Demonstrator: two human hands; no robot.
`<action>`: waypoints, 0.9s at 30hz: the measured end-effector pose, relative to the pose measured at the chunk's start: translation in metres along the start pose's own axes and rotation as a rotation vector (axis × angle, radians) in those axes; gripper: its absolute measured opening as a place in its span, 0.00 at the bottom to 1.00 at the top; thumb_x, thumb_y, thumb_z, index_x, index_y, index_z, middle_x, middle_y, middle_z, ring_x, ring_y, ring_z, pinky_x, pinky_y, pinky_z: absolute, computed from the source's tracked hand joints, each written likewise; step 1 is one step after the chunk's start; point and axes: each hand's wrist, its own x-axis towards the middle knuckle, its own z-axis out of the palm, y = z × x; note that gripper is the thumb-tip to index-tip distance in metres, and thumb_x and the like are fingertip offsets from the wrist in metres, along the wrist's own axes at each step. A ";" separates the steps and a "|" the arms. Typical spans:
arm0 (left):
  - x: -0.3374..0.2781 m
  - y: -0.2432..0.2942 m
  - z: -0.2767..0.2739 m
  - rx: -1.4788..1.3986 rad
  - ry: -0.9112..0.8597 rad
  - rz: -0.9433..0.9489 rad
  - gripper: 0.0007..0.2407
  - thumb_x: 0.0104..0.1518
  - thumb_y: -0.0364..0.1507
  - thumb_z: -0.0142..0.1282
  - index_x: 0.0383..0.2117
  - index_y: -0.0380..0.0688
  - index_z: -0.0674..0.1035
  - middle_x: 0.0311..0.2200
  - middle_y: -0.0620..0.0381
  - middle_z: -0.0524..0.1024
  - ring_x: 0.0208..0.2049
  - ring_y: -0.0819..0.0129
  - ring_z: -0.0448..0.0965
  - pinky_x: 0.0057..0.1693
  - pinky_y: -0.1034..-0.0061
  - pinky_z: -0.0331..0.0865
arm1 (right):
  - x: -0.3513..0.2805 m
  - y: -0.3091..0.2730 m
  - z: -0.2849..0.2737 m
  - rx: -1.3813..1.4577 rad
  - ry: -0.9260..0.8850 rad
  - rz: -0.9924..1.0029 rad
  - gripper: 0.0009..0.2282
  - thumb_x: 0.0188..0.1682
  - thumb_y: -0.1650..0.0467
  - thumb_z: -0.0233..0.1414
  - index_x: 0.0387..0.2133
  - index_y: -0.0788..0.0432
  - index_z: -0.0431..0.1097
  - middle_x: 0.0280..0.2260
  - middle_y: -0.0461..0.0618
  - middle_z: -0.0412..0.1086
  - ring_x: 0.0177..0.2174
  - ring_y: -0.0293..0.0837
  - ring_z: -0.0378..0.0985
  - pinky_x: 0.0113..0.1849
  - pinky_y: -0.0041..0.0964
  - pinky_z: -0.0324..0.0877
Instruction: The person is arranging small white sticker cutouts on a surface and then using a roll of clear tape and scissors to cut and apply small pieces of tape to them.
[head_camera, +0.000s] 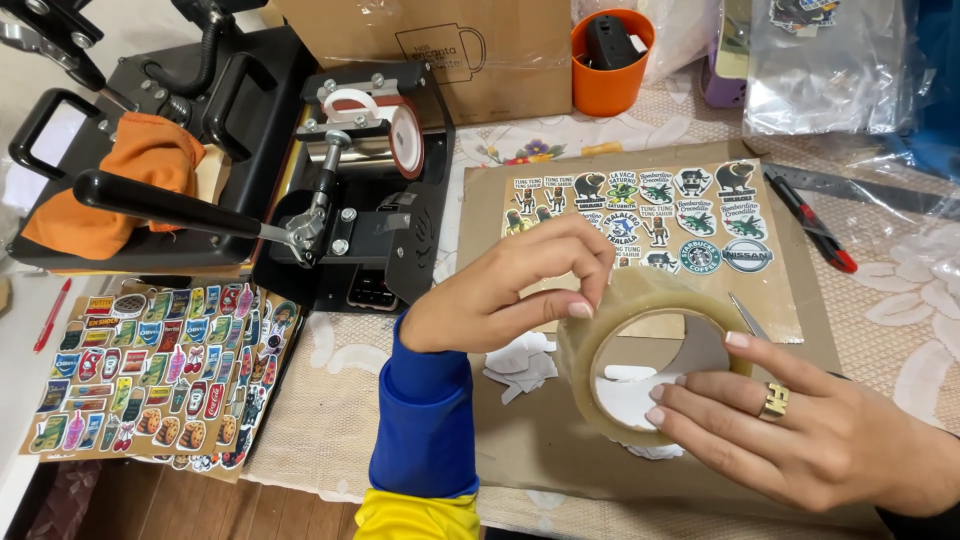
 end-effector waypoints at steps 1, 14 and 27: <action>0.003 0.002 0.001 0.000 0.000 0.000 0.07 0.69 0.32 0.41 0.37 0.46 0.72 0.44 0.54 0.67 0.47 0.62 0.69 0.58 0.68 0.64 | 0.000 0.000 0.000 0.000 0.000 0.000 0.15 0.57 0.70 0.38 0.50 0.63 0.68 0.49 0.51 0.73 0.44 0.45 0.77 0.48 0.58 0.69; 0.030 0.003 0.068 0.396 0.302 -0.039 0.02 0.65 0.24 0.39 0.34 0.40 0.65 0.37 0.48 0.65 0.38 0.53 0.65 0.48 0.63 0.60 | 0.009 -0.004 0.025 0.132 0.125 0.540 0.22 0.42 0.54 0.60 0.31 0.61 0.66 0.23 0.52 0.66 0.24 0.47 0.72 0.59 0.60 0.61; 0.037 -0.007 0.088 0.731 0.441 -0.004 0.03 0.61 0.20 0.41 0.36 0.37 0.69 0.39 0.45 0.67 0.39 0.50 0.70 0.50 0.61 0.63 | -0.004 -0.027 0.047 0.465 0.098 1.309 0.16 0.34 0.59 0.65 0.21 0.52 0.65 0.14 0.37 0.66 0.15 0.35 0.63 0.23 0.30 0.60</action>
